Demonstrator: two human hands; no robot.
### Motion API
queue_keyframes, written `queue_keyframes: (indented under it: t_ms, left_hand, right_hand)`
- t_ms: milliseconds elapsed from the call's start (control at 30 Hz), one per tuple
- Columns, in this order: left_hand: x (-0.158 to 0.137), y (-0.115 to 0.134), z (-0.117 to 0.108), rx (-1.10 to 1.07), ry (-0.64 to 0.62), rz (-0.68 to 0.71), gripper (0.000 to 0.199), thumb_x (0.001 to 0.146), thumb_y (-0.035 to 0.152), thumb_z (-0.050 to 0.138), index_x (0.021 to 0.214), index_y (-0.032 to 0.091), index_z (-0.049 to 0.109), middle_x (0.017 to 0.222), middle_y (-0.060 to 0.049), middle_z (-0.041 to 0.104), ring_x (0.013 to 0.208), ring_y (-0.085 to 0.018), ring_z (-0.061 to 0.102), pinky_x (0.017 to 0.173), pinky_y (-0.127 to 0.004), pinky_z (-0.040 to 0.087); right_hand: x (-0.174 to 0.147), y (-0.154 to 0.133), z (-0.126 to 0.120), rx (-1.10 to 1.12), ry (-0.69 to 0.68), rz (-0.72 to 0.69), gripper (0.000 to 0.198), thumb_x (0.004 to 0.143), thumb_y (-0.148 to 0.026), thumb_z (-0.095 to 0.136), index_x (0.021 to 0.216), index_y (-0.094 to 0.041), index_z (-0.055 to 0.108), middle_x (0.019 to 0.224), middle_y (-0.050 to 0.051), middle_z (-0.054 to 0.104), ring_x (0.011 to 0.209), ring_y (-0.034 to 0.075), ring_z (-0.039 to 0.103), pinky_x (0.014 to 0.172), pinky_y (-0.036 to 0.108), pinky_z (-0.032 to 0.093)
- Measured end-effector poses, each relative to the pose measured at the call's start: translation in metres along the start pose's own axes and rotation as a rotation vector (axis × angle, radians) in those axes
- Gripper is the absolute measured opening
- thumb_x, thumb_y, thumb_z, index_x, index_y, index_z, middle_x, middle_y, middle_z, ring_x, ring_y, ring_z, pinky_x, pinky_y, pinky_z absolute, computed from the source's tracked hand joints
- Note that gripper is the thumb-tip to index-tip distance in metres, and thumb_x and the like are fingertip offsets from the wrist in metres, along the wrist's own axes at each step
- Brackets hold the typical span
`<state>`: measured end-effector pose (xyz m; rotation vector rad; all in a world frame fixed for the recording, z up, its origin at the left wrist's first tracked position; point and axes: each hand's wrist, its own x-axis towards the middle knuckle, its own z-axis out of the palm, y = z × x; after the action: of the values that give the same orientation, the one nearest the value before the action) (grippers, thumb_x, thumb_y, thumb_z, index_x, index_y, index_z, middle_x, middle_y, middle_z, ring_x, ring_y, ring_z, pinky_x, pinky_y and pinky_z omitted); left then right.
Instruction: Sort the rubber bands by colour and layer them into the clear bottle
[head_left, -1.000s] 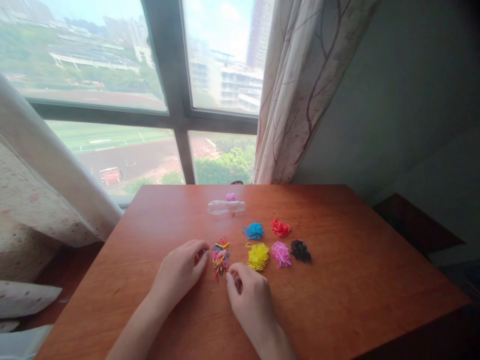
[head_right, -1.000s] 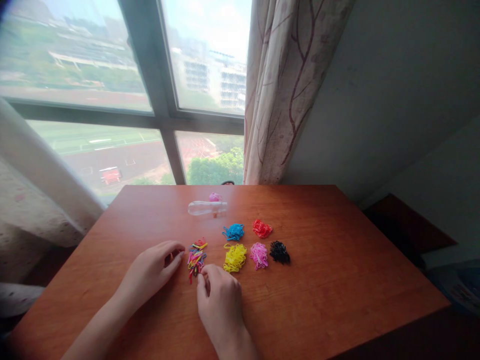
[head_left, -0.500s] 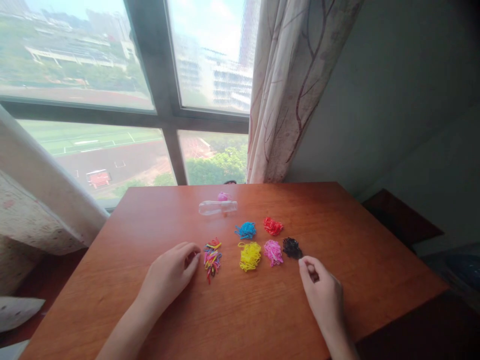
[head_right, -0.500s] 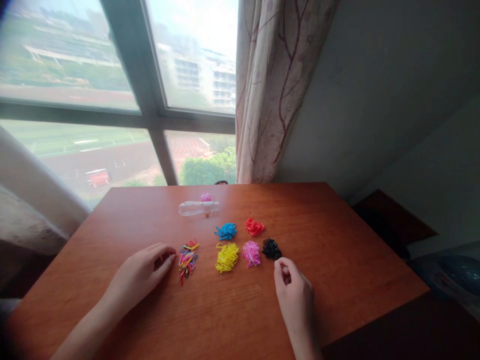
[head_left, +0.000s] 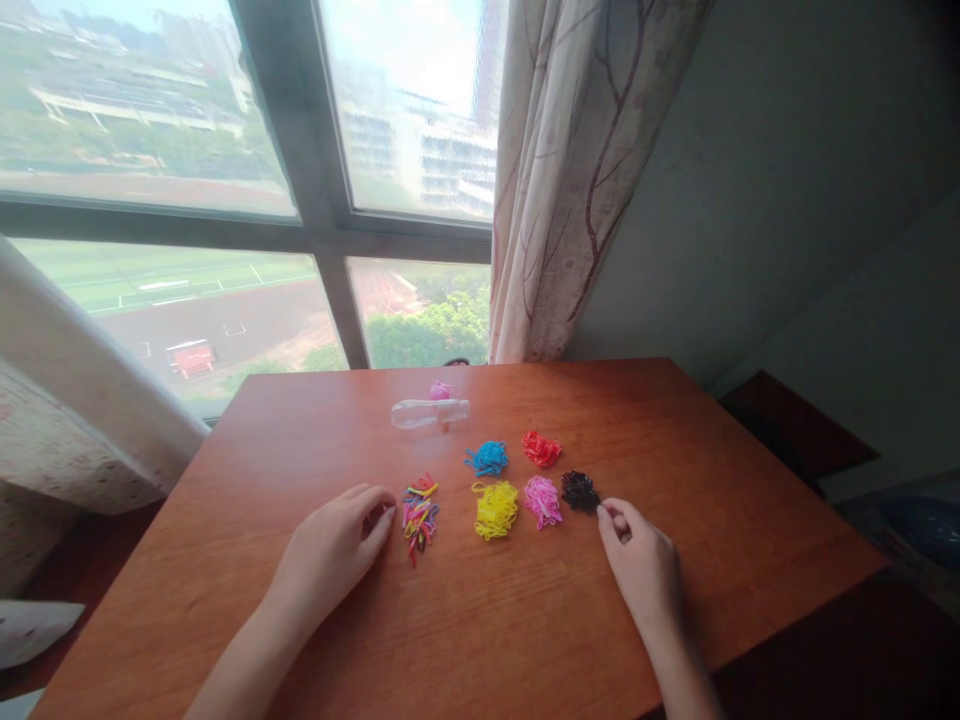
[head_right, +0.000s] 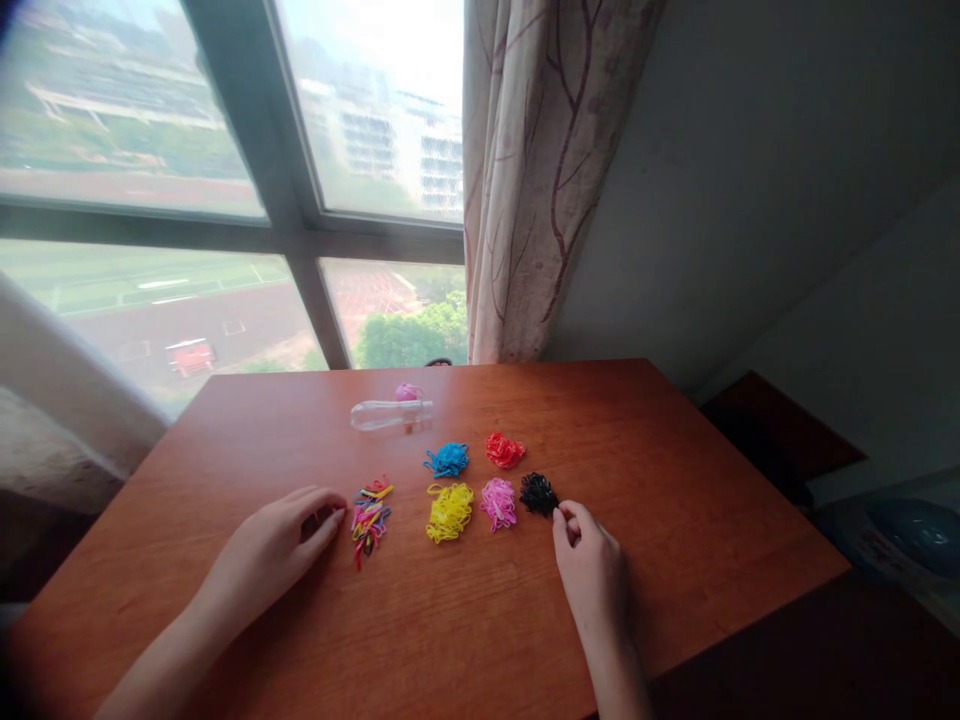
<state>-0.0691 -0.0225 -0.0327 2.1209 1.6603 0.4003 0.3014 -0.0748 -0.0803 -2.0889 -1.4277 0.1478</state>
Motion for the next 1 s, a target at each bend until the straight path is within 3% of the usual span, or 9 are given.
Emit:
queue_keyframes:
  t_ms: [200, 333, 500, 700, 800, 1000]
  left_hand:
    - [-0.001, 0.002, 0.0, -0.005, 0.002, -0.01, 0.024, 0.089, 0.033, 0.045, 0.09, 0.024, 0.066, 0.091, -0.003, 0.069, 0.08, -0.02, 0.063, 0.07, -0.028, 0.042]
    - [-0.002, 0.002, 0.002, 0.013, -0.011, -0.022, 0.024, 0.09, 0.033, 0.044, 0.09, 0.024, 0.066, 0.091, -0.003, 0.069, 0.08, -0.02, 0.063, 0.07, -0.028, 0.042]
    - [-0.002, 0.0, 0.004, 0.023, -0.009, -0.021, 0.021, 0.091, 0.032, 0.044, 0.09, 0.025, 0.064, 0.092, -0.002, 0.068, 0.081, -0.019, 0.063, 0.069, -0.027, 0.041]
    - [-0.003, 0.002, 0.006, 0.035, -0.005, -0.021, 0.019, 0.09, 0.029, 0.045, 0.091, 0.025, 0.064, 0.091, -0.001, 0.067, 0.081, -0.019, 0.063, 0.068, -0.026, 0.041]
    - [-0.004, 0.003, 0.006, 0.038, -0.007, -0.027, 0.018, 0.09, 0.027, 0.046, 0.092, 0.025, 0.064, 0.092, -0.002, 0.067, 0.081, -0.019, 0.063, 0.069, -0.027, 0.041]
    - [-0.003, 0.004, 0.006, 0.04, -0.019, -0.024, 0.017, 0.09, 0.027, 0.046, 0.094, 0.024, 0.062, 0.092, -0.002, 0.066, 0.082, -0.019, 0.063, 0.07, -0.027, 0.041]
  right_hand:
    - [-0.007, -0.01, -0.007, 0.017, 0.054, -0.024, 0.04, 0.089, -0.051, 0.046, 0.091, -0.019, 0.071, 0.077, 0.01, 0.073, 0.066, 0.023, 0.068, 0.061, 0.03, 0.045]
    - [-0.02, -0.032, 0.0, 0.108, 0.042, -0.115, 0.037, 0.091, -0.048, 0.049, 0.091, -0.019, 0.071, 0.072, 0.007, 0.072, 0.06, 0.02, 0.066, 0.058, 0.027, 0.045]
    - [-0.046, -0.082, 0.021, 0.248, -0.125, -0.298, 0.024, 0.095, -0.031, 0.048, 0.091, -0.021, 0.069, 0.08, 0.004, 0.073, 0.067, 0.016, 0.068, 0.064, 0.023, 0.046]
    - [-0.076, -0.14, 0.043, 0.178, -0.346, -0.443, 0.013, 0.088, -0.014, 0.056, 0.086, -0.024, 0.064, 0.076, -0.002, 0.069, 0.067, 0.016, 0.064, 0.062, 0.024, 0.038]
    - [-0.083, -0.157, 0.049, 0.12, -0.409, -0.465, 0.012, 0.084, -0.013, 0.061, 0.081, -0.024, 0.061, 0.075, -0.003, 0.068, 0.067, 0.016, 0.063, 0.059, 0.026, 0.033]
    - [-0.086, -0.17, 0.059, 0.069, -0.406, -0.475, 0.01, 0.085, -0.013, 0.061, 0.084, -0.024, 0.061, 0.08, -0.001, 0.07, 0.072, 0.017, 0.064, 0.061, 0.027, 0.032]
